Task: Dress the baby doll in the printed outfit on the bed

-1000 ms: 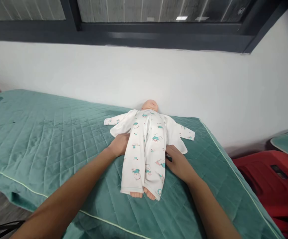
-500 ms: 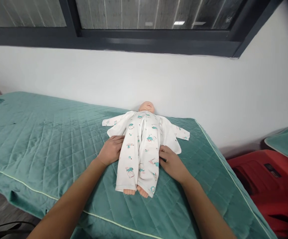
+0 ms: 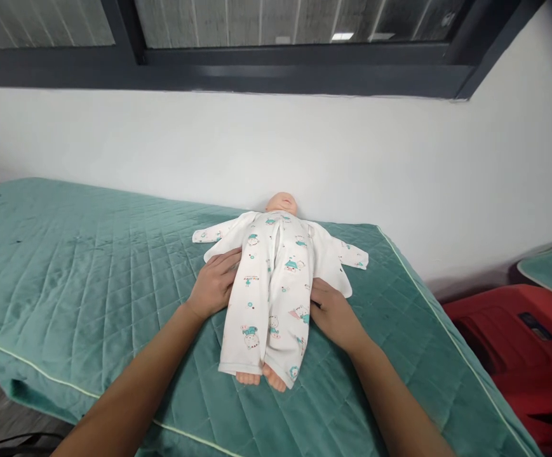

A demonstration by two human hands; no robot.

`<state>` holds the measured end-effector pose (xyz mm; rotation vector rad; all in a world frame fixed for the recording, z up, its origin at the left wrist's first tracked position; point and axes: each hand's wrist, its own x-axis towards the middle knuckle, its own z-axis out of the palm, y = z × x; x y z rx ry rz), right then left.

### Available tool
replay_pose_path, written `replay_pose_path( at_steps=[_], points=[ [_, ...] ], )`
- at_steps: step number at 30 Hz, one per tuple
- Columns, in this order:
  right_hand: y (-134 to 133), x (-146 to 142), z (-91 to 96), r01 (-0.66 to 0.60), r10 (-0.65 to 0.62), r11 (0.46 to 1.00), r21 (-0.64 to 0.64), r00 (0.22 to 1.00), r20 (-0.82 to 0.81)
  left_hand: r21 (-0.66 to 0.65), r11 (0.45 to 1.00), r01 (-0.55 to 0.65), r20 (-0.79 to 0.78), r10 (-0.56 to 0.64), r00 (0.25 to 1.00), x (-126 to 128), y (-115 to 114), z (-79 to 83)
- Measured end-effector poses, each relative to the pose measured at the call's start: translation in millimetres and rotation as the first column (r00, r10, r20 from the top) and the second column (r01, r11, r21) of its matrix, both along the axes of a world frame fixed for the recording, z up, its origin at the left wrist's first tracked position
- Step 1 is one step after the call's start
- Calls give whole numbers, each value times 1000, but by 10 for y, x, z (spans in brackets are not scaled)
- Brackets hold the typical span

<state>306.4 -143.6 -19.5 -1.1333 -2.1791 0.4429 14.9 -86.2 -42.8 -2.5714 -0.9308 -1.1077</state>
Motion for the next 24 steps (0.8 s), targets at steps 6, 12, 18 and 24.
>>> replay_pose_path(
  at_steps=[6, 12, 18, 24],
  points=[
    [8, 18, 94, -10, -5, 992, -123, 992, -126, -38, 997, 61, 55, -59, 997, -9, 73, -30],
    [-85, 98, 200, -13, -11, 953, -304, 997, -79, -153, 986, 71, 60, -62, 996, -32, -34, 8],
    [-143, 169, 236, 34, -125, 888, -459, 977, -170, -458, 870, 181, 324, -26, 946, -105, -47, 85],
    [-25, 300, 145, 271, -419, 865, -423, 854, -308, -503, 851, -152, 511, 435, 741, -183, 130, -54]
  ],
)
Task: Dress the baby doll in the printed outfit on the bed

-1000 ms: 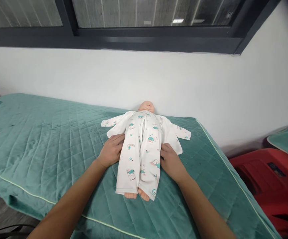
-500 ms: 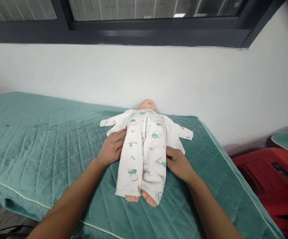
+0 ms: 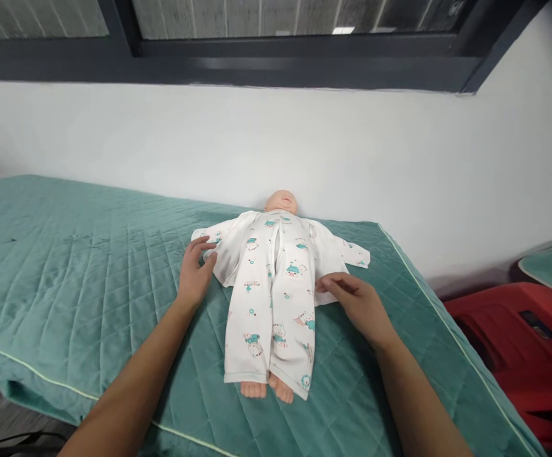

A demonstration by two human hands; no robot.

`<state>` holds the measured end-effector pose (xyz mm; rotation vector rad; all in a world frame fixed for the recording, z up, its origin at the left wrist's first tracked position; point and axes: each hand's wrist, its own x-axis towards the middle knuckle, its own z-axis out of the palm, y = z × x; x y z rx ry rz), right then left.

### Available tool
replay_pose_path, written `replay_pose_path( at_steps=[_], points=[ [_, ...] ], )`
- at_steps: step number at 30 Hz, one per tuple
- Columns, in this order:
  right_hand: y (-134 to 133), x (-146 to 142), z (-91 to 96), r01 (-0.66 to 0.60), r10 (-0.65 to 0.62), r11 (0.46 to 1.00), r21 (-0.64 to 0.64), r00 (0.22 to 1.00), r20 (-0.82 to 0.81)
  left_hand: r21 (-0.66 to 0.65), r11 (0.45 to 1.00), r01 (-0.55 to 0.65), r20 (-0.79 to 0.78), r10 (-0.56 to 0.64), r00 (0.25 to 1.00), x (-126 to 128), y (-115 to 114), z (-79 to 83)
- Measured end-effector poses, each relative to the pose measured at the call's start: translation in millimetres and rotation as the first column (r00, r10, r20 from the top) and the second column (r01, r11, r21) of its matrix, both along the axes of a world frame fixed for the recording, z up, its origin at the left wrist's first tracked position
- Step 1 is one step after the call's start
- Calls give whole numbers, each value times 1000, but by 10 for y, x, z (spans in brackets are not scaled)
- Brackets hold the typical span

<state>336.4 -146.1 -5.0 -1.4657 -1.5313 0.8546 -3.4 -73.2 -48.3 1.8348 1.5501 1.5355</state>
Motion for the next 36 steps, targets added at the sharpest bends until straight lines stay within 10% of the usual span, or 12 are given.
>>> replay_pose_path(
  at_steps=[5, 11, 15, 18, 21, 25, 29, 32, 36],
  points=[
    [202, 325, -247, 428, -449, 893, 137, 856, 257, -115, 934, -337, -332, 284, 900, -5, 146, -164],
    [284, 422, -398, 395, -484, 875, 279, 706, 517, -155, 927, -342, -360, 269, 893, -29, 162, -146],
    [240, 335, -261, 467, -478, 876, 125, 798, 367, -208, 960, -189, 85, 210, 974, -84, 122, -52],
    [186, 275, -164, 485, -486, 874, -36, 871, -70, -132, 990, -44, 563, 112, 819, -148, 106, -35],
    [127, 217, -112, 328, -338, 938, -110, 805, -488, -17, 992, 123, 758, -67, 649, -210, 103, -35],
    [110, 117, 3, 245, -223, 969, -47, 768, -601, 8, 962, 274, 779, -178, 602, -170, 71, 118],
    [204, -111, 315, 187, -154, 982, 14, 850, -504, -4, 907, 422, 667, -312, 677, 134, -25, 544],
    [234, -332, 620, -123, 119, 992, -3, 971, -206, -94, 791, 605, 386, -531, 755, 436, -171, 882],
    [242, -438, 918, -387, 399, 913, -127, 912, 96, -255, 679, 688, 104, -688, 718, 663, -285, 1083]
  ],
)
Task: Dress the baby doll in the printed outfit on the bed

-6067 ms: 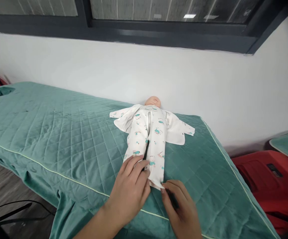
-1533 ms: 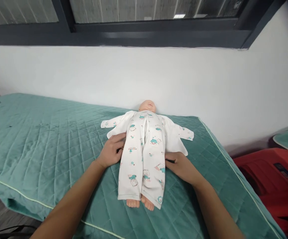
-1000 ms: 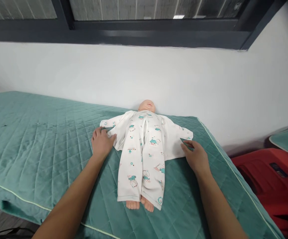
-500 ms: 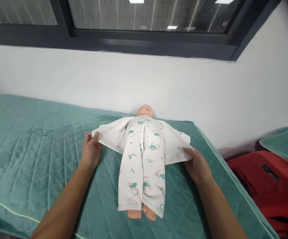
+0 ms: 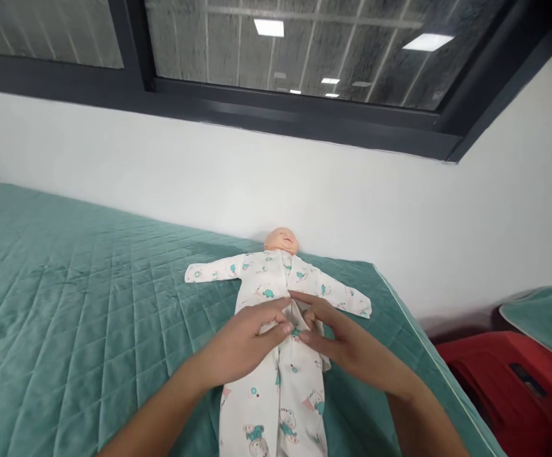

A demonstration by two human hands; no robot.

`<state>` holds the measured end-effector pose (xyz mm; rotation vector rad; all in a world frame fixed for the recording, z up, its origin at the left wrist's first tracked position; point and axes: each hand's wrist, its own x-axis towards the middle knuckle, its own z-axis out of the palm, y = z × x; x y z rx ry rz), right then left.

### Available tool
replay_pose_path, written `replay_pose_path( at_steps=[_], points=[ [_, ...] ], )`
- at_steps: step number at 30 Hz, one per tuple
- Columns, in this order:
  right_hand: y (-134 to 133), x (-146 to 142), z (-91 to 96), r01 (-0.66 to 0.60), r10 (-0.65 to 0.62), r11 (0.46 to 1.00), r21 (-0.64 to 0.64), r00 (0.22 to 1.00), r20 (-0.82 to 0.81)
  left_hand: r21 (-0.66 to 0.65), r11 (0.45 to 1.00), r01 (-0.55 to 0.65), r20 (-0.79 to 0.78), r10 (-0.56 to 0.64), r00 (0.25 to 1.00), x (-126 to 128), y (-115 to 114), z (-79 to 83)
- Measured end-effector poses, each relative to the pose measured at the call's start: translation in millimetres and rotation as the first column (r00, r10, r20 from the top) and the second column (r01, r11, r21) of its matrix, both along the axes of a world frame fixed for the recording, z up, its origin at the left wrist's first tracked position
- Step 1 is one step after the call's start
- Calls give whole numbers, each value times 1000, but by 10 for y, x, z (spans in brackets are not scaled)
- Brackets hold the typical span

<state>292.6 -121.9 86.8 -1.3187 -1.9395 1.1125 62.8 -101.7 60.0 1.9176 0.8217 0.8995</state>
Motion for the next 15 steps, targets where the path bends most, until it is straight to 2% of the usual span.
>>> replay_pose_path(
  at_steps=[3, 5, 6, 7, 9, 10, 11, 13, 15],
  points=[
    [196, 46, 71, 79, -83, 995, -58, 995, -54, -100, 965, -243, 56, 250, 967, 45, 209, -16],
    [459, 38, 31, 240, -240, 971, -13, 968, -74, -85, 908, -410, 71, 416, 907, 93, 500, -48],
    [613, 8, -14, 350, -347, 936, 33, 935, -71, -52, 887, -460, 80, 463, 883, 136, 668, -62],
    [770, -39, -74, 473, -469, 877, 88, 881, -64, -6, 871, -492, 89, 490, 867, 190, 838, -74],
    [1046, -168, -221, 639, -640, 749, 177, 766, -60, 49, 877, -478, 44, 477, 878, 321, 1139, -92],
    [1148, -239, -298, 666, -675, 712, 222, 736, -45, 56, 886, -461, -6, 462, 887, 385, 1258, -101],
    [1222, -304, -370, 673, -692, 692, 261, 721, -25, 61, 893, -445, -66, 449, 891, 441, 1350, -111],
    [1288, -399, -486, 658, -695, 686, 311, 719, 11, 74, 903, -422, -166, 429, 888, 512, 1466, -140],
    [1286, -434, -547, 654, -696, 684, 324, 718, 20, 87, 916, -391, -196, 400, 895, 523, 1517, -179]
  ],
)
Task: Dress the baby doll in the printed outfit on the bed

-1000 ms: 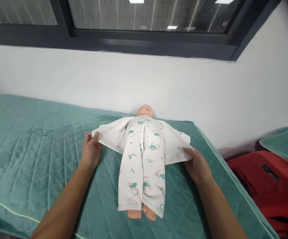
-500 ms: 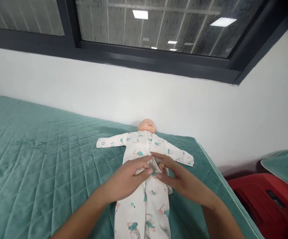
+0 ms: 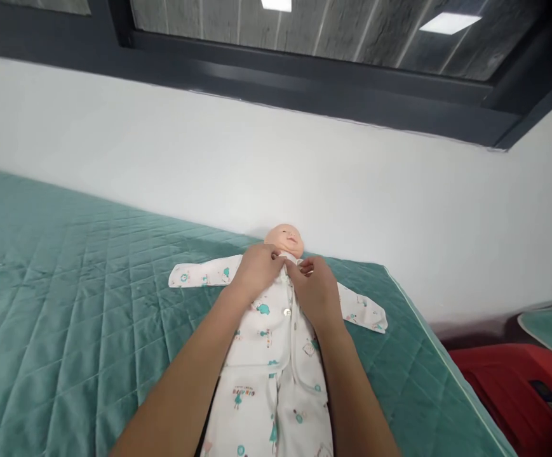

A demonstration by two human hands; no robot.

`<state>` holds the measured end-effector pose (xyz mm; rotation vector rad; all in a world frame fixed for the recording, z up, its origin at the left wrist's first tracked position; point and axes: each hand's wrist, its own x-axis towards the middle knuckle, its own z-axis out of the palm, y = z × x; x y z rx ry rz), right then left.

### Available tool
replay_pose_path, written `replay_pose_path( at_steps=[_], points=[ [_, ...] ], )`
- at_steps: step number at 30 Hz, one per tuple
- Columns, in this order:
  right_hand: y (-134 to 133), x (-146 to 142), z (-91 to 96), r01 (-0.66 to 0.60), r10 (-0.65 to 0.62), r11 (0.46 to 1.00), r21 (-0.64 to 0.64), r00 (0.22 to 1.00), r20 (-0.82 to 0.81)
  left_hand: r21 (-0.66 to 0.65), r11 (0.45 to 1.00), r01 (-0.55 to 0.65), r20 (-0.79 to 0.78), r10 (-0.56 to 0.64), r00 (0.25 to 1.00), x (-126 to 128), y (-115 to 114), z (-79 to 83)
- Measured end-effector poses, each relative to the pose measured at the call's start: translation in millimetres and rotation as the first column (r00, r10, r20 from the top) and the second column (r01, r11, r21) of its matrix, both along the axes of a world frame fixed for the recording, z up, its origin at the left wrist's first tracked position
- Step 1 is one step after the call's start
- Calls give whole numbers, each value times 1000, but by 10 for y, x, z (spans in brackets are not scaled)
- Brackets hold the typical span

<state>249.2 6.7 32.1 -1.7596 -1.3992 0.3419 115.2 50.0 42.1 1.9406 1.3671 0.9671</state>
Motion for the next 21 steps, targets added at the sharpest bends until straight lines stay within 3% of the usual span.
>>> replay_pose_path(
  at_steps=[5, 9, 12, 16, 21],
  points=[
    [-41, 40, 15, -15, 16, 998, -62, 1000, 17, 15, 998, 68, 100, -70, 993, -51, 14, -77],
    [-43, 54, 61, -3, 5, 993, -120, 1000, 21, 125, 991, 36, 200, -61, 978, 11, -42, -80],
    [-32, 82, 93, 10, -11, 990, -140, 1000, -6, 129, 992, -15, 263, -20, 965, 84, -84, -80],
    [6, 158, 115, -62, 41, 987, -148, 989, -141, 66, 997, -29, 292, 8, 956, 123, -91, -98],
    [38, 142, 86, -167, 157, 986, 5, 919, -361, 18, 1000, -6, 338, 0, 941, 87, -86, -113]
  ],
)
